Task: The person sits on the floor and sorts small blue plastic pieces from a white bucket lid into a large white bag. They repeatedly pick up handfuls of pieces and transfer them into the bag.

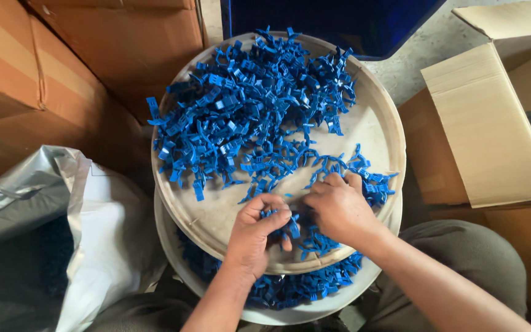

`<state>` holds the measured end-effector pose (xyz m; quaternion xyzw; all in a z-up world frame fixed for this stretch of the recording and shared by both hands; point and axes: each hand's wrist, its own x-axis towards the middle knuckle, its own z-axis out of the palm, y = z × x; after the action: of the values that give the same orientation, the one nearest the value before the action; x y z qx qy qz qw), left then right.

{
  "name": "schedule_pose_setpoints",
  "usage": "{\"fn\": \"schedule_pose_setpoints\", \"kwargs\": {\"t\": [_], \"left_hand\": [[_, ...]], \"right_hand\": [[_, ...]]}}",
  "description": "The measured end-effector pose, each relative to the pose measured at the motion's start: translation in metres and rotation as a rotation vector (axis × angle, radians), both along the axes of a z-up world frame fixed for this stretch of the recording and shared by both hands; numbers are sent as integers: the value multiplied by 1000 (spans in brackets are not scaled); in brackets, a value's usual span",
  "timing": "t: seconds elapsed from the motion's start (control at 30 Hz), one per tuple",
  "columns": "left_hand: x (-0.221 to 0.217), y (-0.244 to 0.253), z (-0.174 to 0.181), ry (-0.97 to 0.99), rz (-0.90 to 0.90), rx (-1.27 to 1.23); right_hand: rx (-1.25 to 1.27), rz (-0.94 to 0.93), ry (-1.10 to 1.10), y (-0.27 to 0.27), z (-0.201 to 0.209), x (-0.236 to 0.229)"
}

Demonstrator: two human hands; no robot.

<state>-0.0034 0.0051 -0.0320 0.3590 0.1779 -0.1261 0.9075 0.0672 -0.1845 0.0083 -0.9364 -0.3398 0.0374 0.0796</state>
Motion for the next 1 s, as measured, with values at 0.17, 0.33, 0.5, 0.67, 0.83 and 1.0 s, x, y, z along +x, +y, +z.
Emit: {"fn": "schedule_pose_setpoints", "kwargs": {"t": [0.17,0.33,0.5,0.67,0.83,1.0], "left_hand": [[3,7,8,54,42,21],[3,13,16,22,29,-72],[5,11,16,9,22,-68],[5,7,15,4,3,55],[6,3,10,47,-43,287],[3,-2,-1,-35,-104,600]], "right_hand": [[70,8,-22,3,4,4],[216,-82,331,-11,24,20],[363,-190,583,-12,19,25],[183,-122,195,0,7,12],[172,-217,106,-6,14,15],[53,-269,201,-14,23,20]]}}
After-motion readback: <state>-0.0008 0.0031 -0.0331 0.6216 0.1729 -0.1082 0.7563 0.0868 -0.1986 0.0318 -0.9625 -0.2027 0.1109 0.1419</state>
